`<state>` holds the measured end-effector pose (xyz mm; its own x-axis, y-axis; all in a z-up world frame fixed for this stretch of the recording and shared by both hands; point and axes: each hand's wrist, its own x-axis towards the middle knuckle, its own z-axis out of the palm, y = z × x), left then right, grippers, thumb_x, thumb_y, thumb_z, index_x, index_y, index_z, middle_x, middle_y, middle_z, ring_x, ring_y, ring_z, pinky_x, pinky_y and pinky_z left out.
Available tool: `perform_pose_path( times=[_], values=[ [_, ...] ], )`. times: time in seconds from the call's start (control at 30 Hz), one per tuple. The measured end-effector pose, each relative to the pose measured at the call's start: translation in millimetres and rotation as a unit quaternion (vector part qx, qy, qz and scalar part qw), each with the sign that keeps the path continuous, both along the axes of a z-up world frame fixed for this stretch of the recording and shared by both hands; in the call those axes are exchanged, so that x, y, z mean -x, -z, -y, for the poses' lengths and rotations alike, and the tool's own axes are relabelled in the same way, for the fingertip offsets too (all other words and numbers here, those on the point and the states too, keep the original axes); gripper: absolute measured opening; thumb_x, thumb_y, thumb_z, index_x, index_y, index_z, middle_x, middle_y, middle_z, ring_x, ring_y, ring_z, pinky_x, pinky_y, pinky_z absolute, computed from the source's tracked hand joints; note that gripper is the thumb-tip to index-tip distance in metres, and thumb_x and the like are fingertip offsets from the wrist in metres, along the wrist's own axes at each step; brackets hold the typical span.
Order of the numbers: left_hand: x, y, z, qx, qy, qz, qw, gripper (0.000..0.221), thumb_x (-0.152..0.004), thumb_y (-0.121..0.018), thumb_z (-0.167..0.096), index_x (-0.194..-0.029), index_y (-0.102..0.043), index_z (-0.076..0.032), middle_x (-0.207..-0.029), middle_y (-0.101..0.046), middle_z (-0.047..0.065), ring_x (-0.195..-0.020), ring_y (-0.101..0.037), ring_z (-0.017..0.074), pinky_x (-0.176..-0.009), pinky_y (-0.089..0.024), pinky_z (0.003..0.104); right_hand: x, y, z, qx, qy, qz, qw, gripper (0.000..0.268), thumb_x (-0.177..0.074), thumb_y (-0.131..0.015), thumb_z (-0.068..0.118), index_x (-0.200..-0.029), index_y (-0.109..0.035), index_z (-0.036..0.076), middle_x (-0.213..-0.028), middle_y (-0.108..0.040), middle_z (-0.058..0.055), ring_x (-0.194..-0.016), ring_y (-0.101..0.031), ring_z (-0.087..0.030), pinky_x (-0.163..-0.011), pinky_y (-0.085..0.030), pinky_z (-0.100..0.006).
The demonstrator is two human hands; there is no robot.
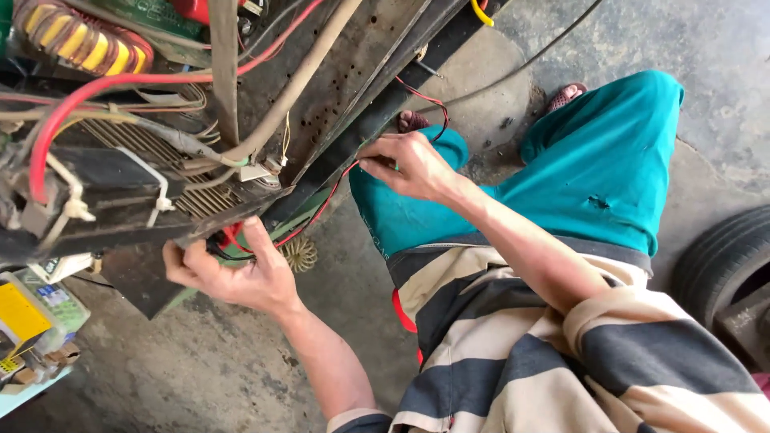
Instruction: Testing electrical connections with a multimeter and insulating a wire splice with electrical tape inside a piece of machinery.
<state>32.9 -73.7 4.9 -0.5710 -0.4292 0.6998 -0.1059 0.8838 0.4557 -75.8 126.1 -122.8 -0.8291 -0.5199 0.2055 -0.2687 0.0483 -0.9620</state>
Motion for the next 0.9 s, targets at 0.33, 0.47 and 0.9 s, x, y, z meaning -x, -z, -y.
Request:
perform_pose_path(
  times=[0.33, 0.47, 0.9],
  values=[
    [-14, -15, -37, -0.002, 0.080, -0.036, 0.996, 0.036, -0.102, -0.069, -0.024, -0.117, -0.064, 0.008, -0.116, -0.053, 0.022, -0.109, -0.054, 0.0282, -0.087, -0.049, 0.037, 31, -132, 3, 0.031, 0.113, -0.375, 0.920, 0.023, -0.110, -0.053, 0.015, -0.121, -0.072, 0.011, -0.121, -0.069, -0.007, -0.083, -0.077, -0.026, -0.067, -0.063, -0.034],
    [-12, -13, -42, -0.074, 0.114, -0.019, 0.991, 0.034, -0.101, -0.068, -0.017, -0.121, -0.062, 0.010, -0.119, -0.051, 0.022, -0.108, -0.053, 0.0272, -0.085, -0.050, 0.035, 35, -123, 25, -0.035, 0.127, -0.410, 0.902, 0.031, -0.112, -0.042, 0.016, -0.128, -0.069, 0.013, -0.127, -0.068, -0.005, -0.071, -0.075, -0.024, -0.061, -0.062, -0.036],
    [40, -60, 101, -0.160, 0.407, 0.164, 0.884, 0.122, -0.071, -0.084, -0.008, -0.167, -0.011, -0.024, -0.176, -0.023, 0.022, -0.161, -0.037, 0.0471, -0.143, -0.033, 0.055, 21, -137, 35, -0.051, 0.148, -0.338, 0.928, 0.017, -0.094, -0.074, 0.008, -0.095, -0.058, 0.004, -0.101, -0.049, -0.012, -0.057, -0.055, -0.027, -0.051, -0.048, -0.038]
  ],
)
